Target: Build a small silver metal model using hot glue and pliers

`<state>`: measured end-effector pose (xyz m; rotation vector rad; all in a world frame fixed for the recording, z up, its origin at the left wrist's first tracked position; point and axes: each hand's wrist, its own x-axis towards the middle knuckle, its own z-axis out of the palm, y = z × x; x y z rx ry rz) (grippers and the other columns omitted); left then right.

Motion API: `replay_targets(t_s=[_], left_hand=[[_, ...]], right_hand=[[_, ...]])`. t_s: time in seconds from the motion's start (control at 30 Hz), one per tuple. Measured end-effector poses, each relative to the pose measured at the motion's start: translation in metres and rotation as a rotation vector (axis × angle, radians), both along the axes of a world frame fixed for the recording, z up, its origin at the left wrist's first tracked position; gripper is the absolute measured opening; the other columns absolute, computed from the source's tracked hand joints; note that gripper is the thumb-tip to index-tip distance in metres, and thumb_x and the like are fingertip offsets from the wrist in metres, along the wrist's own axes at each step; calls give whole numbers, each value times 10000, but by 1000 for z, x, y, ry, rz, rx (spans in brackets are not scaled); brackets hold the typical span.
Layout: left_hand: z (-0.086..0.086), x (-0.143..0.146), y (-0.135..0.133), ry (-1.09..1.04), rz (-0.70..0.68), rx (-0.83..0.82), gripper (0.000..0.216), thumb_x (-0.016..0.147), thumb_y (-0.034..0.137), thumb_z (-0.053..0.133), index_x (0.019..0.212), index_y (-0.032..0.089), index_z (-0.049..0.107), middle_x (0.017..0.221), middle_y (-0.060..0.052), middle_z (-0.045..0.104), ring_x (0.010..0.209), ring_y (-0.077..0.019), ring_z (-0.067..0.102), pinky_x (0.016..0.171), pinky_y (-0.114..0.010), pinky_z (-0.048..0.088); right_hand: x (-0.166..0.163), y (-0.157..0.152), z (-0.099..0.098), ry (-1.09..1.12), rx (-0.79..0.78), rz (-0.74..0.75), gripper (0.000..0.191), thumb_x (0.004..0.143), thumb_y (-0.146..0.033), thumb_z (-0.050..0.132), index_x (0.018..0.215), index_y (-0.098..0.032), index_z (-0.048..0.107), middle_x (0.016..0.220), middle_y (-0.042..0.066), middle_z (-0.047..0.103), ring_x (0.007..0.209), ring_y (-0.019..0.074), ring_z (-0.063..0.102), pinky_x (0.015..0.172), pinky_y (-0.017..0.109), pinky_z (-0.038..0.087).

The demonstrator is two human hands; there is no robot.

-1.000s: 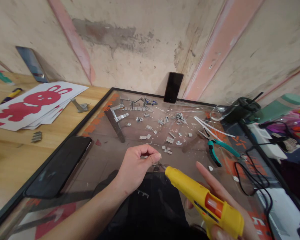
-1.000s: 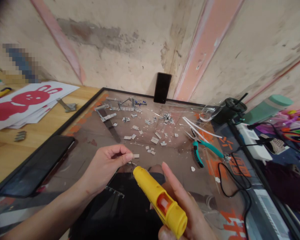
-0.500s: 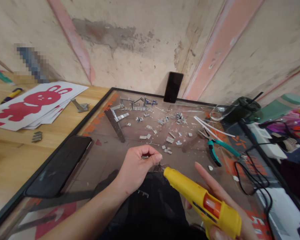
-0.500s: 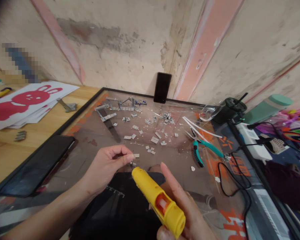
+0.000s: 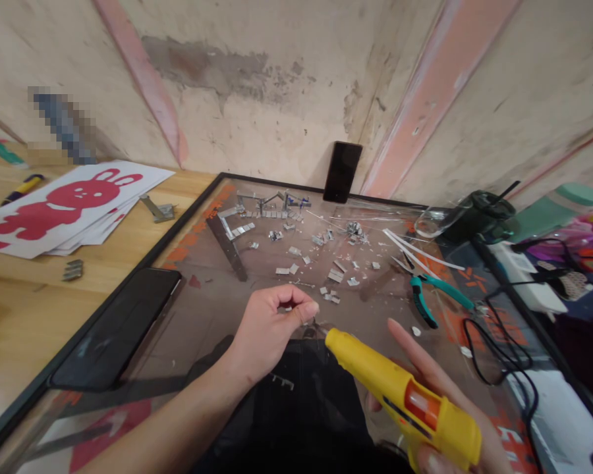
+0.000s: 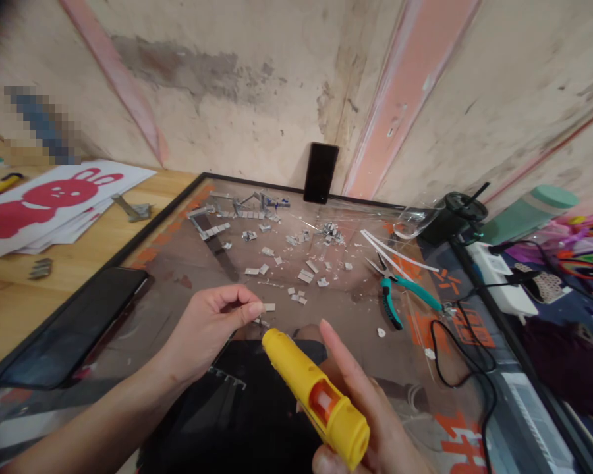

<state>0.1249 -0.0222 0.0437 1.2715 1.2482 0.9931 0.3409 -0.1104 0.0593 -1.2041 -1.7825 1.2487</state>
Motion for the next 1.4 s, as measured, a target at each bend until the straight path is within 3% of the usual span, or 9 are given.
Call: replay_targets(t_s=[0.13, 0.3, 0.47, 0.8, 1.1, 1.4], left_hand=[[0, 0, 1, 15, 10, 11, 118, 700, 228, 609, 597, 170, 601, 554, 42, 557, 540, -92, 473, 548, -219, 390], [1, 0, 0, 5, -1, -10, 123, 697, 242, 609, 602, 165, 601, 557, 36, 548, 529, -90, 459, 520, -212, 372], [1, 0, -1, -4, -6, -29, 127, 695, 258, 615, 612, 162, 603, 563, 33, 536, 528, -88, 441, 493, -204, 350], [-1, 0, -1, 13, -9, -19, 124, 697, 257, 610, 610, 169, 605, 579, 31, 554, 569, -100, 470, 551, -218, 374], [0, 0, 1, 3, -11, -24, 126, 705, 248, 610, 606, 170, 597, 555, 49, 527, 541, -85, 441, 541, -211, 354], [0, -1, 1, 12, -2, -20, 130, 703, 251, 619, 603, 170, 602, 555, 45, 530, 555, -89, 444, 537, -210, 347]], right_hand=[[0, 1, -1, -7, 9, 29, 737, 824, -538, 434, 1424, -264, 103, 945, 82, 601, 789, 213, 626, 720, 302, 490], [-2, 4, 2, 43, 35, 15, 698, 820, -549, 435, 1407, -353, 112, 928, 36, 613, 772, 183, 628, 667, 242, 492], [0, 2, 1, -14, 3, 30, 729, 820, -538, 446, 1418, -299, 105, 964, 67, 605, 813, 201, 620, 719, 271, 485], [-3, 3, 2, 13, 2, 58, 712, 831, -530, 423, 1416, -309, 84, 937, 64, 574, 765, 197, 614, 689, 280, 500], [-6, 2, 3, 92, 14, -16, 669, 819, -545, 449, 1394, -382, 149, 972, 23, 597, 821, 167, 623, 745, 233, 484], [-6, 0, 0, 25, -37, -28, 737, 799, -598, 431, 1410, -332, 117, 917, 33, 577, 777, 189, 596, 722, 292, 471]])
